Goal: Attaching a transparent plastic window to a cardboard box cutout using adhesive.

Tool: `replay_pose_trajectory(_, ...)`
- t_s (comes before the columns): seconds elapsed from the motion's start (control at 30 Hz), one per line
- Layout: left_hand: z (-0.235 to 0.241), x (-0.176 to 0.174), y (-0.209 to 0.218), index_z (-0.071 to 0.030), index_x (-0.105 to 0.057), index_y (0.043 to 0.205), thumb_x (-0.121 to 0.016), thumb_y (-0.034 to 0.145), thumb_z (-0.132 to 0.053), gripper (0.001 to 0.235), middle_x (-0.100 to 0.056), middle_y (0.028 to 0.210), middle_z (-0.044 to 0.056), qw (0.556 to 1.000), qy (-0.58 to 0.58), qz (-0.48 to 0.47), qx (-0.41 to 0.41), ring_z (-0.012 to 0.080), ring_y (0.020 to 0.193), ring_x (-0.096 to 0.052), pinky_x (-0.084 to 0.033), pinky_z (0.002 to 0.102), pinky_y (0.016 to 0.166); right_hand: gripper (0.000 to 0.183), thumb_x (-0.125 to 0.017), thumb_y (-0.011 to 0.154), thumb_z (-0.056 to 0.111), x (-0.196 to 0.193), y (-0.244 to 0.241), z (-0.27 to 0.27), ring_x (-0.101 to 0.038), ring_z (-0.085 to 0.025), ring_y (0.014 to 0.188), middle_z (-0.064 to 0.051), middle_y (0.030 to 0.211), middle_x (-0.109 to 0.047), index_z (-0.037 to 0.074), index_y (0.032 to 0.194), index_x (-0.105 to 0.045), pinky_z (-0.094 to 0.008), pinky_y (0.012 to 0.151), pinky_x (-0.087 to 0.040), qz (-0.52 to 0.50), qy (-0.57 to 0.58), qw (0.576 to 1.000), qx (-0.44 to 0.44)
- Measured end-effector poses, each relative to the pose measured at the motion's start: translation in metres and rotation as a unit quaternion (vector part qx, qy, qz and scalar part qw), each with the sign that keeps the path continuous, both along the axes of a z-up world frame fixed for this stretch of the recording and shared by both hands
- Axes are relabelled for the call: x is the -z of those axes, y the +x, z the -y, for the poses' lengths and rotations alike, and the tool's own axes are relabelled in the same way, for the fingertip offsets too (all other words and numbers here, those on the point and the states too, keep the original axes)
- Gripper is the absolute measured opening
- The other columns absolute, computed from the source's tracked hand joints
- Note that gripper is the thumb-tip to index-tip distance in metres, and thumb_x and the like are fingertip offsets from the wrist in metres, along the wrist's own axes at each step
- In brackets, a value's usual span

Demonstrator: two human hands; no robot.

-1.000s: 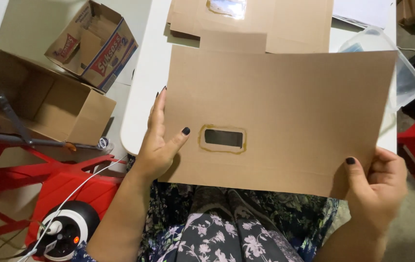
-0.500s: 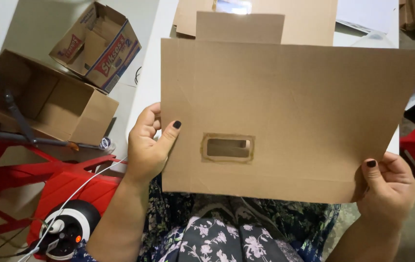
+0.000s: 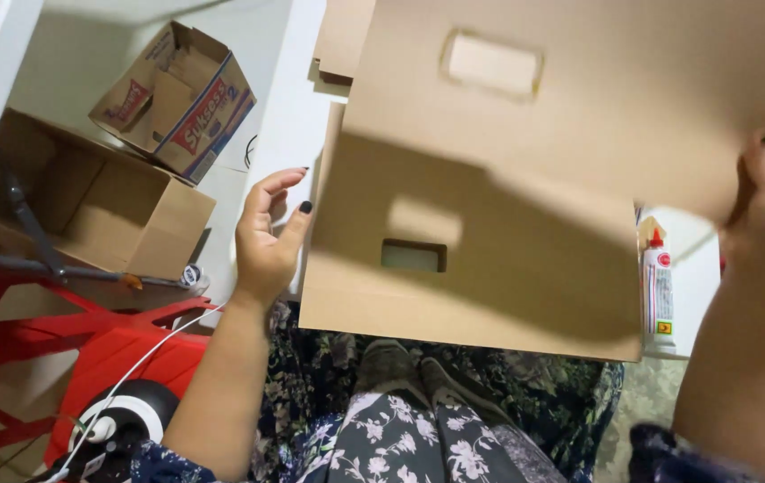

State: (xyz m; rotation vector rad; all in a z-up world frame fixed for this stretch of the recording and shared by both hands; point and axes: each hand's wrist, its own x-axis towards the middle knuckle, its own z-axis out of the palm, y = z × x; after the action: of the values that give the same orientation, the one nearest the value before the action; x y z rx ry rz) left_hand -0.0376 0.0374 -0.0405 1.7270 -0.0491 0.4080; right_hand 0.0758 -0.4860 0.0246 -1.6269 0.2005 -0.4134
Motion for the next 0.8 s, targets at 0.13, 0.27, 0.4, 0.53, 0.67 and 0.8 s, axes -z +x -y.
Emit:
replay_pose_trajectory(0.13, 0.005, -0.005, 0.003, -0.01, -0.06, 0.127, -0.061, 0.097, -0.017, 0.031, -0.062, 0.131, 0.007, 0.994, 0.105, -0.004, -0.026, 0.022, 0.124, -0.058, -0.049, 0.037, 0.104, 0.012, -0.063, 0.119, 0.013, -0.002, 0.082, -0.008, -0.046, -0.004, 0.067, 0.004, 0.081, -0.05, 0.021, 0.123, -0.056, -0.027, 0.063, -0.041, 0.02, -0.03, 0.999, 0.002)
replay_pose_trajectory(0.27, 0.004, -0.008, 0.002, -0.008, -0.061, 0.127, -0.062, 0.096, -0.018, 0.033, -0.063, 0.129, 0.01, 0.99, 0.139, 0.001, -0.025, 0.0243, 0.123, -0.057, -0.047, 0.037, 0.106, 0.021, -0.065, 0.101, -0.004, 0.015, 0.145, -0.032, -0.069, -0.008, 0.086, -0.002, 0.101, -0.071, 0.009, 0.117, -0.065, -0.022, 0.074, -0.058, 0.078, -0.131, 0.988, -0.005)
replay_pose_trajectory(0.4, 0.004, -0.015, 0.004, -0.006, -0.06, 0.129, -0.062, 0.095, -0.019, 0.036, -0.061, 0.129, 0.014, 0.99, 0.14, -0.024, -0.001, 0.0267, 0.123, -0.058, -0.051, 0.038, 0.105, 0.011, -0.07, 0.101, 0.005, 0.051, 0.184, -0.06, -0.067, -0.007, 0.069, -0.001, 0.083, -0.072, 0.016, 0.101, -0.066, -0.025, 0.059, -0.054, 0.058, -0.141, 0.988, 0.018)
replay_pose_trajectory(0.53, 0.002, -0.009, 0.006, -0.006, -0.06, 0.129, -0.064, 0.093, -0.021, 0.038, -0.063, 0.128, 0.013, 0.988, 0.155, -0.019, 0.0, 0.0269, 0.122, -0.058, -0.048, 0.038, 0.105, 0.006, -0.068, 0.098, 0.013, 0.042, 0.177, -0.085, -0.08, -0.01, 0.072, -0.003, 0.089, -0.079, 0.012, 0.105, -0.068, -0.029, 0.062, -0.064, -0.016, -0.324, 0.945, 0.027)
replay_pose_trajectory(0.67, 0.001, -0.008, 0.007, -0.007, -0.06, 0.128, -0.064, 0.093, -0.02, 0.037, -0.063, 0.128, 0.011, 0.986, 0.165, -0.022, -0.002, 0.0266, 0.122, -0.058, -0.047, 0.038, 0.105, 0.014, -0.07, 0.094, 0.008, 0.056, 0.195, -0.079, -0.068, -0.04, 0.085, -0.02, 0.097, -0.072, 0.001, 0.104, -0.063, -0.048, 0.068, -0.054, -0.03, -0.515, 0.856, 0.028)
replay_pose_trajectory(0.8, 0.001, -0.008, 0.006, -0.007, -0.061, 0.127, -0.063, 0.093, -0.021, 0.037, -0.064, 0.127, 0.011, 0.984, 0.173, -0.031, -0.003, 0.0265, 0.121, -0.058, -0.046, 0.038, 0.105, 0.022, -0.062, 0.085, 0.0, 0.064, 0.2, -0.077, -0.059, -0.042, 0.09, -0.025, 0.105, -0.057, -0.006, 0.106, -0.06, -0.048, 0.068, -0.055, -0.133, -0.618, 0.775, -0.01)
